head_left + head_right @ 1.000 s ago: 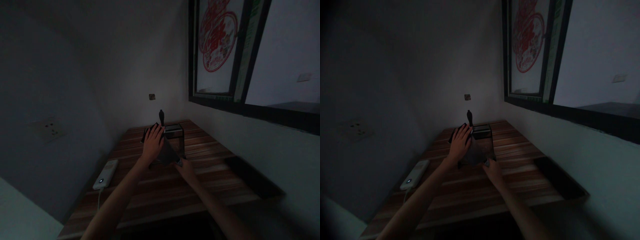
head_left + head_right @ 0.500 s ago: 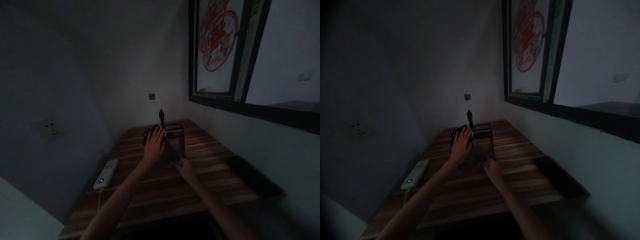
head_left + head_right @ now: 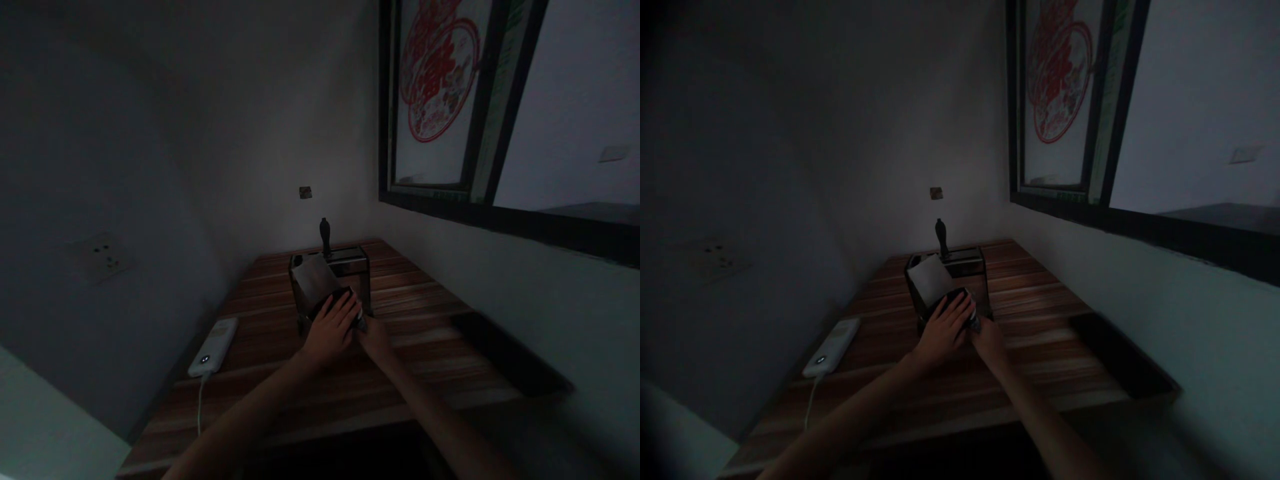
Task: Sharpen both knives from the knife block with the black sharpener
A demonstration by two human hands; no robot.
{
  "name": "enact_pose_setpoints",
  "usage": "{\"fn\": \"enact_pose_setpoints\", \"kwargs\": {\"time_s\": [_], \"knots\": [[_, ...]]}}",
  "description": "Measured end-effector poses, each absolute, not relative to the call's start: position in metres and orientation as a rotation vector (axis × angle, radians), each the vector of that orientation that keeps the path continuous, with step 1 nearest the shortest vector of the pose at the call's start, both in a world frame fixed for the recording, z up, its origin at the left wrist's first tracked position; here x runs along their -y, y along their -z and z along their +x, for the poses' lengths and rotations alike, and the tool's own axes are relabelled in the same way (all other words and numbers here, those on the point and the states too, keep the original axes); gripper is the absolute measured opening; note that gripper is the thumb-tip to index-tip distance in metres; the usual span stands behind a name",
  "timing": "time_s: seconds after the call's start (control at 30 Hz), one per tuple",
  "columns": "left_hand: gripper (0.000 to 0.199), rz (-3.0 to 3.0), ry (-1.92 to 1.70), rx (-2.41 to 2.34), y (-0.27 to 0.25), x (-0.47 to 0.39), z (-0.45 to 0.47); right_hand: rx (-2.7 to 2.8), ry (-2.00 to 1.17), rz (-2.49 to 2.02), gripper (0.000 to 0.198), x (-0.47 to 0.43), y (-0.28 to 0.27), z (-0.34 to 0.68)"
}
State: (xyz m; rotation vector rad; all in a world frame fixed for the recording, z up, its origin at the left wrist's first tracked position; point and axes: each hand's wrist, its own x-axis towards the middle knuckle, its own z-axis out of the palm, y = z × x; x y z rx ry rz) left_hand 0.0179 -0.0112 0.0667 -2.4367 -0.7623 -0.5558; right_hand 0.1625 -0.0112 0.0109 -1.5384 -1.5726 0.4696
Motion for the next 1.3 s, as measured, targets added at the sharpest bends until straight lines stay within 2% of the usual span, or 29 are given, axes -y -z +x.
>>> {"fn": "enact_pose_setpoints", "kwargs": {"time_s": [0.23, 0.73, 1.03, 1.3], "knots": [[0.054, -2.503, 0.506, 0.695, -0.05, 0.024, 0.024, 1.517, -0.466, -1.489, 0.023, 0.007, 0.001, 0.164], [0.056, -2.521, 0.486, 0.686, -0.056, 0.02, 0.02, 1.54, -0.467, -1.515, 0.025, 0.008, -0.003, 0.163], [0.049, -2.458, 0.593, 0.731, -0.074, 0.005, 0.012, 1.586, -0.45, -1.535, 0.026, 0.011, -0.011, 0.162], [0.052, -2.416, 0.696, 0.847, -0.101, -0.007, 0.004, 1.58, -0.429, -1.57, 0.023, 0.01, -0.013, 0.161]]}}
